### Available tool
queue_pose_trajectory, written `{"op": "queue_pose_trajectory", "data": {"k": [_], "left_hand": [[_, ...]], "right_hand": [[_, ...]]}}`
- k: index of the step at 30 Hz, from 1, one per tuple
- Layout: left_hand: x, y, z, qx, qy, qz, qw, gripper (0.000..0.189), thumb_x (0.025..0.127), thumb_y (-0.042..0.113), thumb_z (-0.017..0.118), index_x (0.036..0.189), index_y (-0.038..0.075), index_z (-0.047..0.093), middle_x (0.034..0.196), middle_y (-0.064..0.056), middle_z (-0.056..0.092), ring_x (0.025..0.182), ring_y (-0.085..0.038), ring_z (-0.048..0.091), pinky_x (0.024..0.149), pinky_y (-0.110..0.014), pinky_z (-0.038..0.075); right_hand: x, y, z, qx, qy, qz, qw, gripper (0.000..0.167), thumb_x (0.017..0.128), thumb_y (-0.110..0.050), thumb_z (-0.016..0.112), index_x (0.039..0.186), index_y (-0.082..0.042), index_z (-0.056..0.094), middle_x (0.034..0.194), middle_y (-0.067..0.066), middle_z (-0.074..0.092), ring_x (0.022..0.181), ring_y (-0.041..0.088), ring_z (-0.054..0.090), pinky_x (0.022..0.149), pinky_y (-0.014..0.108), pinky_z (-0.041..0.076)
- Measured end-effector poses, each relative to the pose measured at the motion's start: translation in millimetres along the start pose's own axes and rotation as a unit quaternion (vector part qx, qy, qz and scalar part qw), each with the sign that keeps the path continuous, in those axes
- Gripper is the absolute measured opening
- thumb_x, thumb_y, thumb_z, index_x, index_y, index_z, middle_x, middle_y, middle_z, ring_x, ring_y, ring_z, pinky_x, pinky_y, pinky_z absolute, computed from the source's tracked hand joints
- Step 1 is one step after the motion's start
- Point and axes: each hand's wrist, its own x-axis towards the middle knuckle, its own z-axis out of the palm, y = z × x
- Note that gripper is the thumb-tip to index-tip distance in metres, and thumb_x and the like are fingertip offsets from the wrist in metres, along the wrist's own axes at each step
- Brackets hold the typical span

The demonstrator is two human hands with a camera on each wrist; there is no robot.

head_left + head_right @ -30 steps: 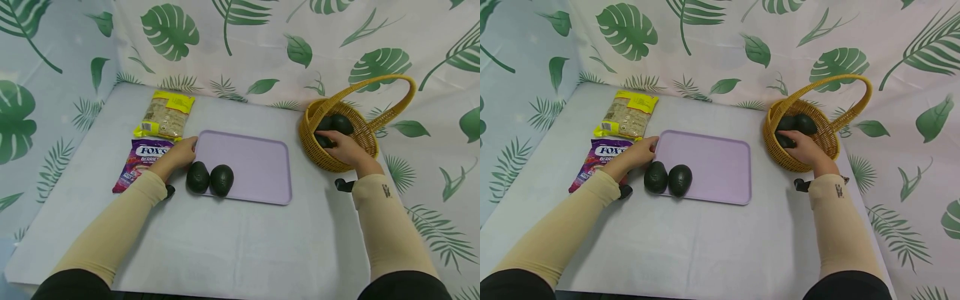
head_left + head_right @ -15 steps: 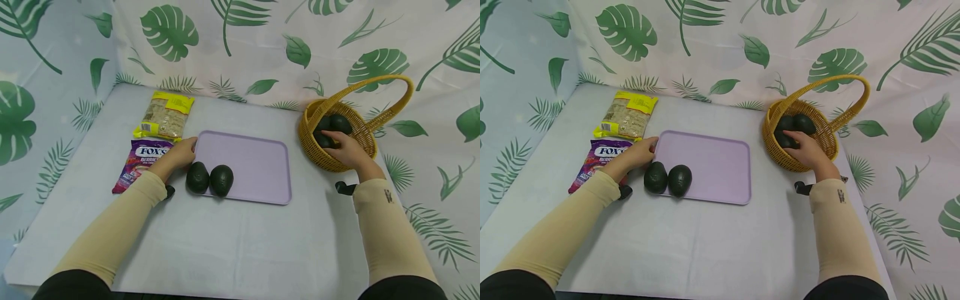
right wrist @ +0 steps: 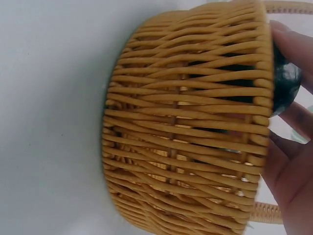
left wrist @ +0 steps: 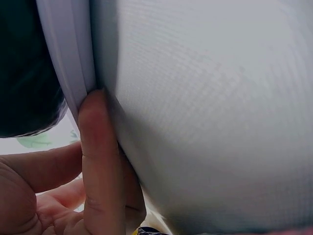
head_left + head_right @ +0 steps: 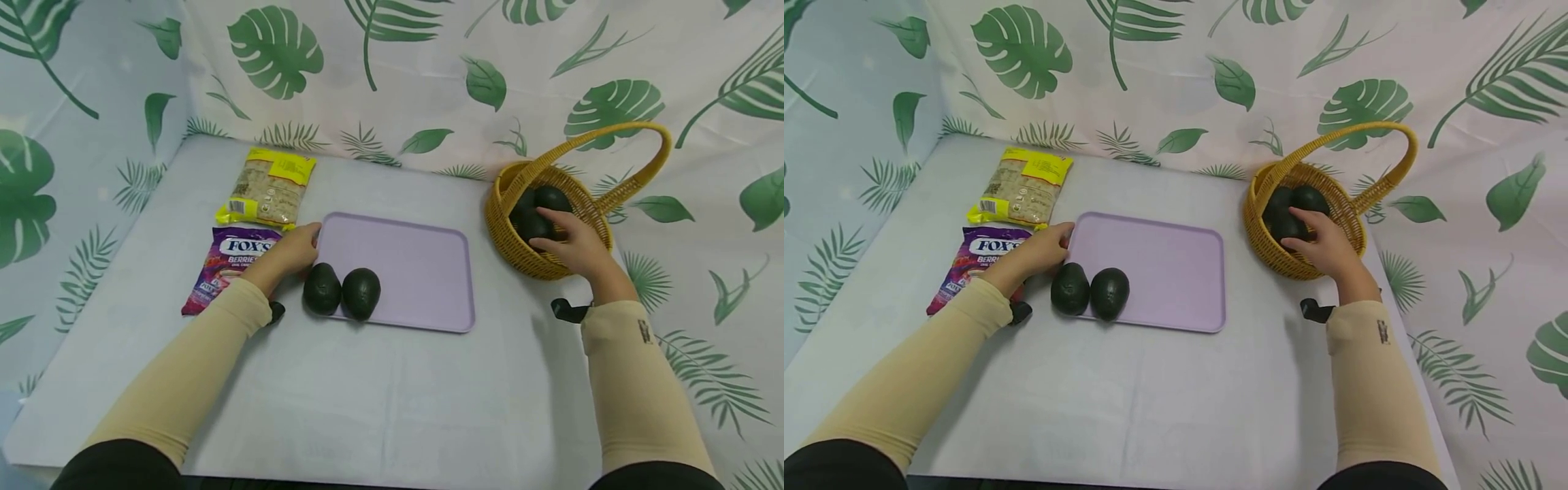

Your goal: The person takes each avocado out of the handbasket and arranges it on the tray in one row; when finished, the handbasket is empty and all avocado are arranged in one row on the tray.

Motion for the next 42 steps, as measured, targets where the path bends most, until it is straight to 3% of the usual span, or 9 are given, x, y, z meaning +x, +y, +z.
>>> {"op": "queue_pose_trajectory", "data": {"k": [13,15,18,20,23,29,35,39,42], "left_hand": [[-2.3,6.3,-4.6,0.01,-0.008,0.001,0.9999,0.065,0.095,0.001,0.042,0.157,0.001,0.02,0.152,-0.024,0.037,0.124,-0.036,0.044,0.115,-0.052,0.029],[-2.2,6.5,-5.4,0.012,-0.009,-0.001,0.9999,0.065,0.096,0.001,0.042,0.157,0.001,0.019,0.154,-0.024,0.034,0.125,-0.036,0.043,0.116,-0.052,0.027],[-1.9,7.3,-6.8,0.015,-0.012,-0.002,0.9998,0.066,0.095,0.001,0.042,0.157,0.0,0.018,0.156,-0.024,0.031,0.127,-0.036,0.042,0.118,-0.052,0.023],[-1.7,8.3,-7.5,0.02,-0.012,0.001,0.9997,0.066,0.095,0.001,0.042,0.157,0.0,0.018,0.157,-0.024,0.03,0.128,-0.036,0.041,0.118,-0.052,0.022],[-0.8,9.6,-8.0,0.027,-0.011,0.007,0.9995,0.066,0.095,0.001,0.042,0.156,-0.002,0.018,0.156,-0.025,0.03,0.129,-0.036,0.041,0.118,-0.052,0.021],[0.9,11.5,-7.5,0.034,-0.01,0.007,0.9994,0.065,0.095,0.001,0.043,0.156,-0.002,0.02,0.155,-0.026,0.032,0.128,-0.036,0.041,0.118,-0.052,0.022],[-2.5,12.8,-5.7,0.024,-0.009,0.006,0.9997,0.064,0.095,0.001,0.042,0.156,-0.001,0.021,0.152,-0.026,0.036,0.123,-0.037,0.046,0.113,-0.052,0.032],[-4.4,9.8,-2.1,0.019,-0.009,0.007,0.9998,0.064,0.095,-0.001,0.041,0.155,-0.002,0.021,0.152,-0.028,0.035,0.123,-0.039,0.046,0.111,-0.052,0.035],[-5.6,7.1,1.1,0.018,-0.01,0.005,0.9998,0.065,0.095,-0.001,0.042,0.156,-0.002,0.02,0.154,-0.028,0.032,0.127,-0.039,0.043,0.115,-0.054,0.028]], "right_hand": [[-39.7,-22.7,-2.1,0.037,0.07,-0.028,0.9965,0.075,0.092,-0.041,0.068,0.156,-0.028,0.033,0.154,0.02,0.033,0.127,0.046,0.043,0.102,0.065,0.037],[-45.9,-28.6,2.2,0.046,0.085,-0.043,0.9944,0.072,0.092,-0.036,0.069,0.155,-0.028,0.036,0.152,0.017,0.037,0.127,0.041,0.044,0.103,0.059,0.04],[-55.8,-38.3,12.9,0.062,0.11,-0.077,0.9891,0.068,0.091,-0.025,0.072,0.152,-0.026,0.042,0.148,0.012,0.043,0.126,0.033,0.047,0.103,0.033,0.045],[-61.5,-45.8,21.9,0.072,0.124,-0.104,0.9841,0.068,0.089,-0.016,0.074,0.15,-0.023,0.045,0.146,0.01,0.046,0.125,0.028,0.047,0.097,0.017,0.044],[-68.8,-57.6,36.6,0.093,0.131,-0.141,0.9769,0.069,0.086,-0.007,0.076,0.148,-0.019,0.049,0.144,0.01,0.048,0.122,0.025,0.049,0.089,0.006,0.041],[-76.5,-78.4,68.8,0.1,0.107,-0.182,0.9722,0.068,0.085,-0.005,0.076,0.147,-0.013,0.05,0.143,0.012,0.049,0.12,0.031,0.053,0.084,0.011,0.048],[-82.1,-102.8,104.2,0.116,0.073,-0.194,0.9714,0.067,0.086,-0.011,0.076,0.147,-0.011,0.048,0.141,0.012,0.049,0.118,0.031,0.056,0.083,0.036,0.057],[-86.4,-123.5,127.4,0.121,0.053,-0.197,0.9716,0.067,0.087,-0.014,0.076,0.147,-0.01,0.048,0.138,0.012,0.051,0.113,0.028,0.059,0.08,0.036,0.058],[-91.0,-138.1,143.1,0.116,0.042,-0.189,0.9742,0.066,0.087,-0.017,0.076,0.146,-0.008,0.048,0.138,0.013,0.052,0.115,0.028,0.059,0.081,0.035,0.058]]}}
